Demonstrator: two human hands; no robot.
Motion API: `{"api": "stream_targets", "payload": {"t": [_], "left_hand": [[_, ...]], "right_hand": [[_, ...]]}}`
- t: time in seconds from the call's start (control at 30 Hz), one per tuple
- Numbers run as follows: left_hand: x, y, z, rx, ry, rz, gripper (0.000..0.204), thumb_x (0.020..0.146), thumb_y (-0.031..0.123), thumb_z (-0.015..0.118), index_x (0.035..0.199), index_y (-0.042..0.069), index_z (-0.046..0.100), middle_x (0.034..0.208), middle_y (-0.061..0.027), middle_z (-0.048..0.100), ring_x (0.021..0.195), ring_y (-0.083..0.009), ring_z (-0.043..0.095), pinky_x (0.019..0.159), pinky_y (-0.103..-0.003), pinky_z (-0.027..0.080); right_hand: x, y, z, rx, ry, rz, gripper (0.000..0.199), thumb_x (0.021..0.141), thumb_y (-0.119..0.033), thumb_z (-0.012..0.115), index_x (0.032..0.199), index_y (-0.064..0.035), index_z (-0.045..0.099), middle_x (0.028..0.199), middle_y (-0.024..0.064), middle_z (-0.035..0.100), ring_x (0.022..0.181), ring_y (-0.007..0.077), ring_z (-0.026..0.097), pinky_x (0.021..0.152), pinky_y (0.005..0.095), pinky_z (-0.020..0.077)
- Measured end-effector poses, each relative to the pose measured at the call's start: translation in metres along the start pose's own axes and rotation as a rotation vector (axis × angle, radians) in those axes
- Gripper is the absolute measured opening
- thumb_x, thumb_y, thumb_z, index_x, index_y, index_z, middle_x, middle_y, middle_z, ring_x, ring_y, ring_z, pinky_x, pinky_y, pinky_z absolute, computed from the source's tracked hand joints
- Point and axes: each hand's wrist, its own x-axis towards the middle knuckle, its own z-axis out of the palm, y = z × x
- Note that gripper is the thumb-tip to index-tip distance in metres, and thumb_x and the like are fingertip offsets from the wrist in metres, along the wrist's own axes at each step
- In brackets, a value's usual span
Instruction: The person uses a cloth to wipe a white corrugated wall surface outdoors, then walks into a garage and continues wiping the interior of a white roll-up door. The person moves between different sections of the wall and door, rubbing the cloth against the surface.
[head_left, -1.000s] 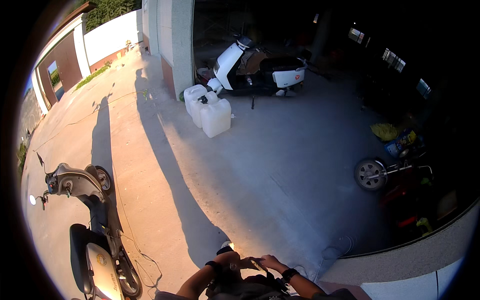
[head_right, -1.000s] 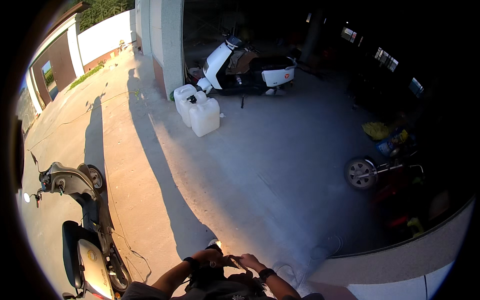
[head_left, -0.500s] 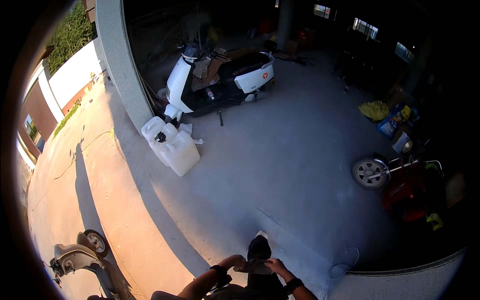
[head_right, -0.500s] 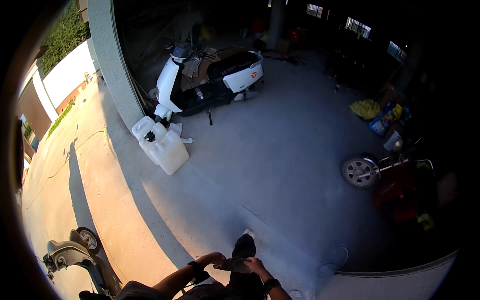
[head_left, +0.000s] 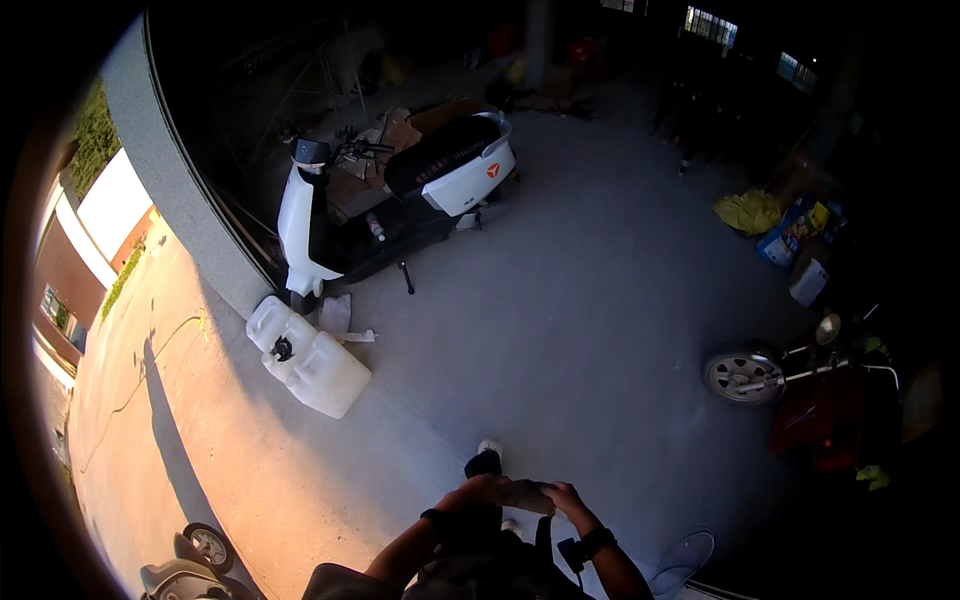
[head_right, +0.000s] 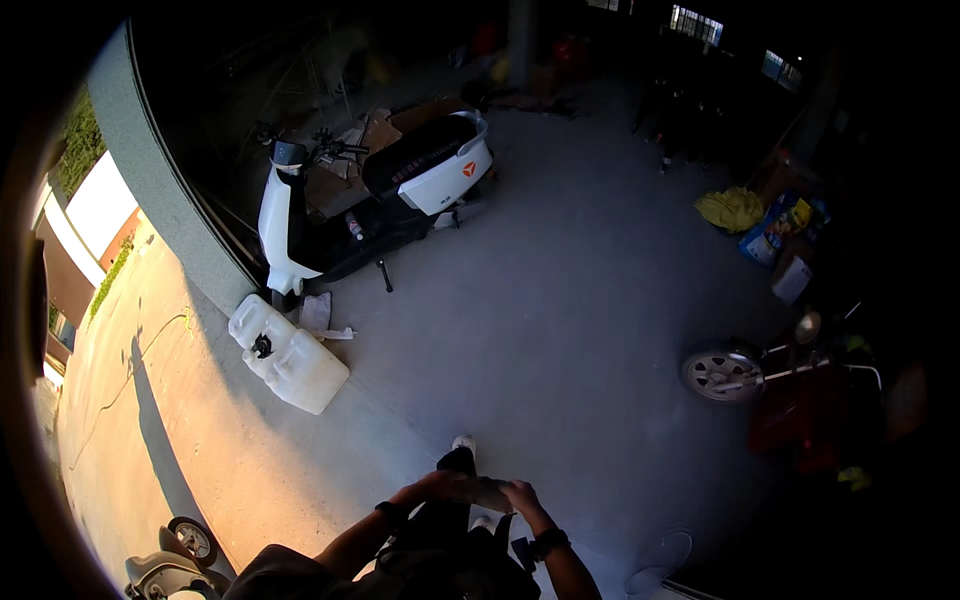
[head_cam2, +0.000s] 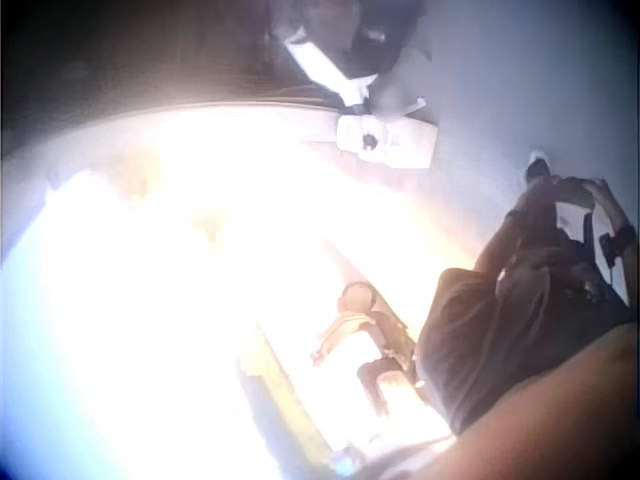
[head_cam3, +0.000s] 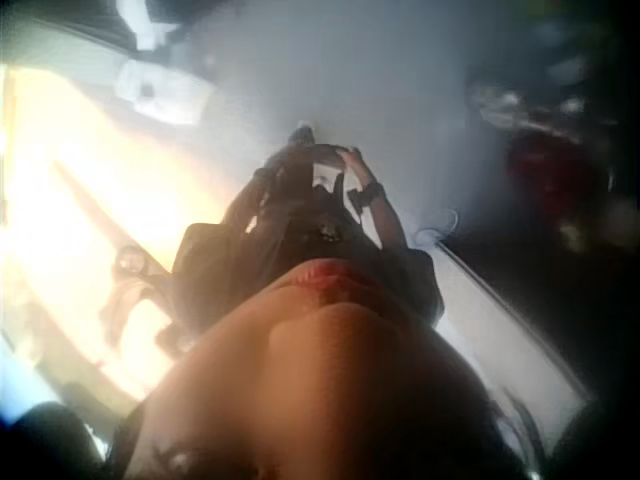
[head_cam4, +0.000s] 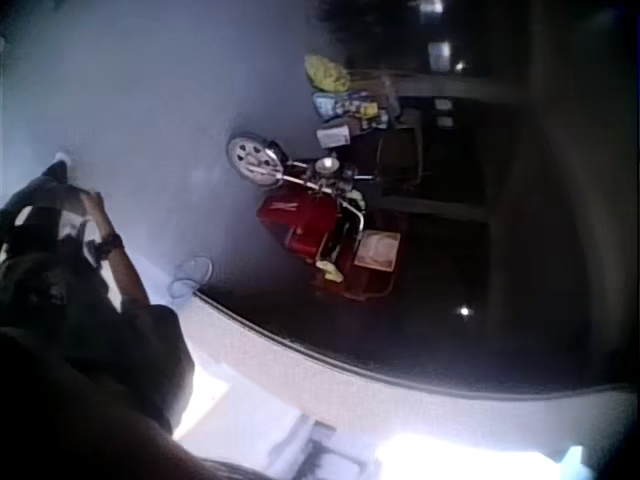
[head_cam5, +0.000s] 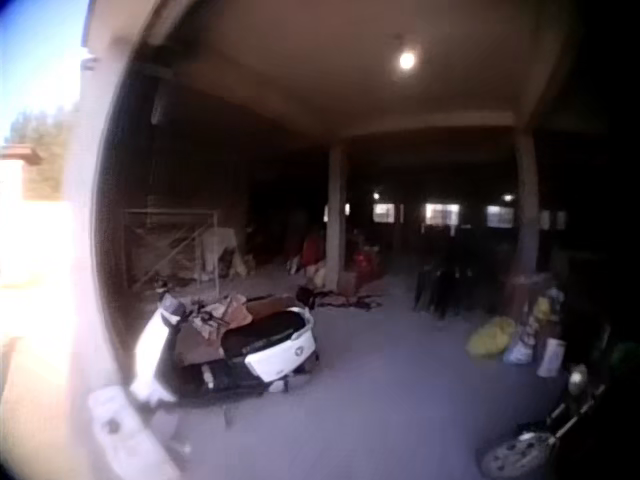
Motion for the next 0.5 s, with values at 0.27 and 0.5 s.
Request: {"api": "stream_targets", "payload": {"t": [0.27,0.5], "left_hand": [[0.212,-0.141,-0.083,0.289,-0.102,0.306,0.031,0.085,0.027,0.050,0.109,0.007,0.053,0.104,-0.0136,0.058,0.098,-0.0309,0.056,0.082,-0.038,0.045],[0.363,-0.150,-0.219,0.200,-0.441,-0.178,0.032,0.081,0.030,0.052,0.101,0.006,0.059,0.098,-0.0144,0.062,0.091,-0.0319,0.060,0.077,-0.042,0.047]], "right_hand": [[0.194,-0.078,-0.106,-0.075,0.075,0.038,0.031,0.072,-0.029,0.060,0.083,-0.0001,0.062,0.072,0.0115,0.062,0.071,0.0241,0.060,0.064,0.0348,0.0463],[0.315,-0.207,-0.172,-0.620,0.108,-0.151,0.026,0.073,-0.024,0.053,0.084,-0.0019,0.061,0.077,0.0168,0.062,0.078,0.0356,0.060,0.071,0.0452,0.0465]]}}
